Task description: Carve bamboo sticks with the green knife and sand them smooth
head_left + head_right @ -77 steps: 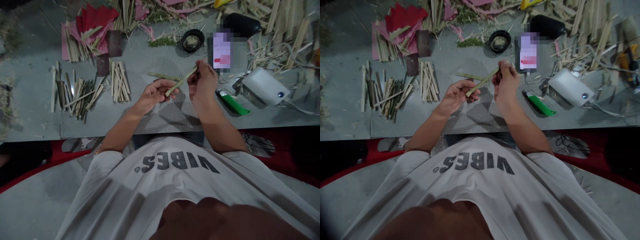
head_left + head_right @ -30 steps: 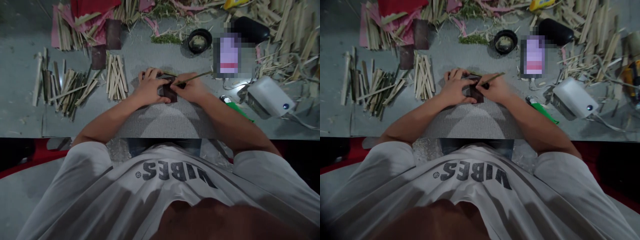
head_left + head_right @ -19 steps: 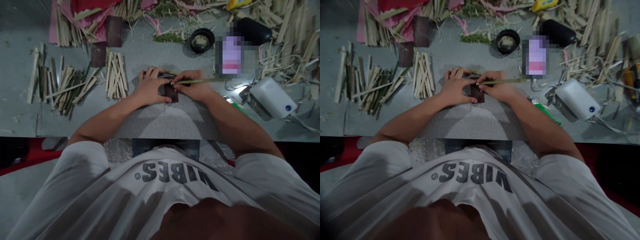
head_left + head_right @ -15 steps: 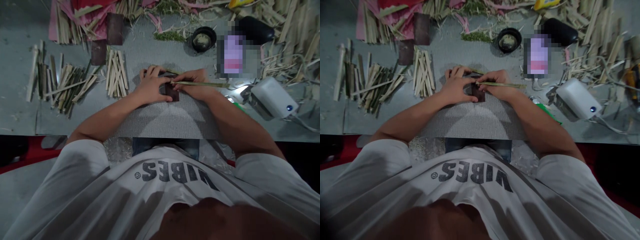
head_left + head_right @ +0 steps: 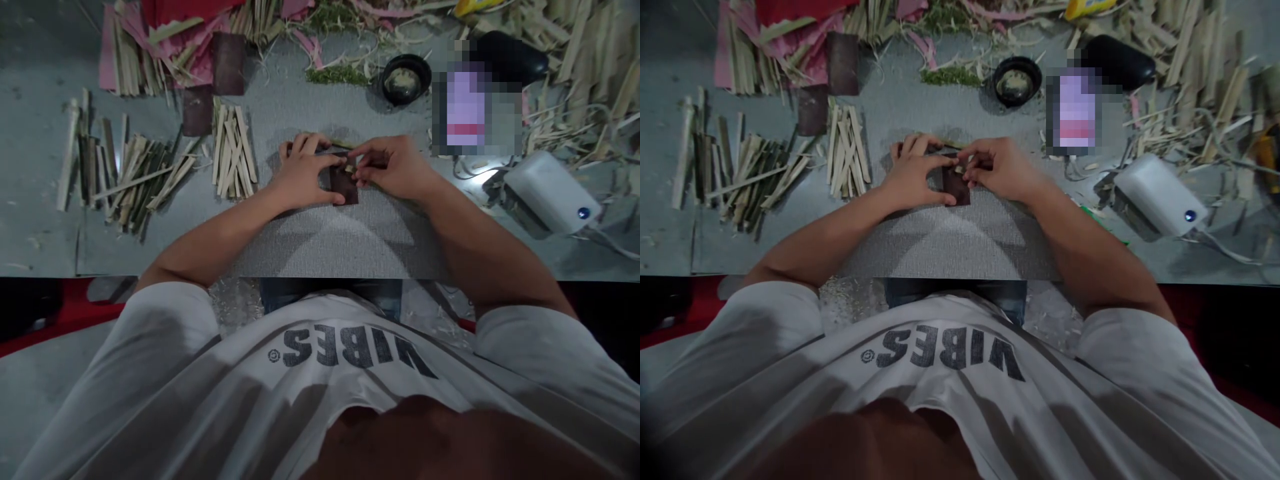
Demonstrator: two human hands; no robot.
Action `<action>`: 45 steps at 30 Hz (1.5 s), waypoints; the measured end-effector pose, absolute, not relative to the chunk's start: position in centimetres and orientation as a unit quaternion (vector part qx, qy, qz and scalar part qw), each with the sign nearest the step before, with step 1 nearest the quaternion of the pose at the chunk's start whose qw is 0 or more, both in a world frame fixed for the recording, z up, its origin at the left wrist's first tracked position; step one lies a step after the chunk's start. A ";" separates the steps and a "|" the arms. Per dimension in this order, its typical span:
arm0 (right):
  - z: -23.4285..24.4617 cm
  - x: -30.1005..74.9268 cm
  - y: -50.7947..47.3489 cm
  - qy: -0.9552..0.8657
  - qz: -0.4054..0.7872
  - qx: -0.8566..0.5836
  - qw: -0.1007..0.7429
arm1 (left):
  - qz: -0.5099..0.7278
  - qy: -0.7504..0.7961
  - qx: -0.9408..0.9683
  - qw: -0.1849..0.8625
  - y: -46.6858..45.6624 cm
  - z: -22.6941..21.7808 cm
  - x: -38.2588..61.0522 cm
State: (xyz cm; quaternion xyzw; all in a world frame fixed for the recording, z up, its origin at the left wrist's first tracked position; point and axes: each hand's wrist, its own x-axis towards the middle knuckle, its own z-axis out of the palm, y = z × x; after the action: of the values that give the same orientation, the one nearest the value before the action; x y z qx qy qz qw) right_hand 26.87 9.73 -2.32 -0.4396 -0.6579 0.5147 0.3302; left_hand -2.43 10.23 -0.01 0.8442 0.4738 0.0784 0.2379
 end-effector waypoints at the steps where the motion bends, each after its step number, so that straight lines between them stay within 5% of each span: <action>1: -1.9 26.9 9.6 -0.682 0.477 -0.455 0.316 | 0.076 0.474 0.845 0.237 10.2 0.0 -2.4; 6: 0.3 26.3 8.5 -0.825 0.246 -0.484 0.160 | 0.077 0.472 0.847 0.231 10.2 -0.2 -2.4; 12: 0.8 24.1 7.8 -0.852 0.151 -0.496 0.077 | 0.084 0.471 0.844 0.244 10.5 -0.2 -2.4; 45: 1.0 23.5 8.3 -0.855 0.141 -0.493 0.073 | 0.057 0.461 0.852 0.242 10.5 0.7 -2.8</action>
State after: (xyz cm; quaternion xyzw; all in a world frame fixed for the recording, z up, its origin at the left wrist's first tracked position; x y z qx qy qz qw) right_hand 23.51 8.25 0.98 -0.4934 -0.8552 0.1409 0.0726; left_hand -2.78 10.51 0.71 0.8520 0.4610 0.0565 0.2416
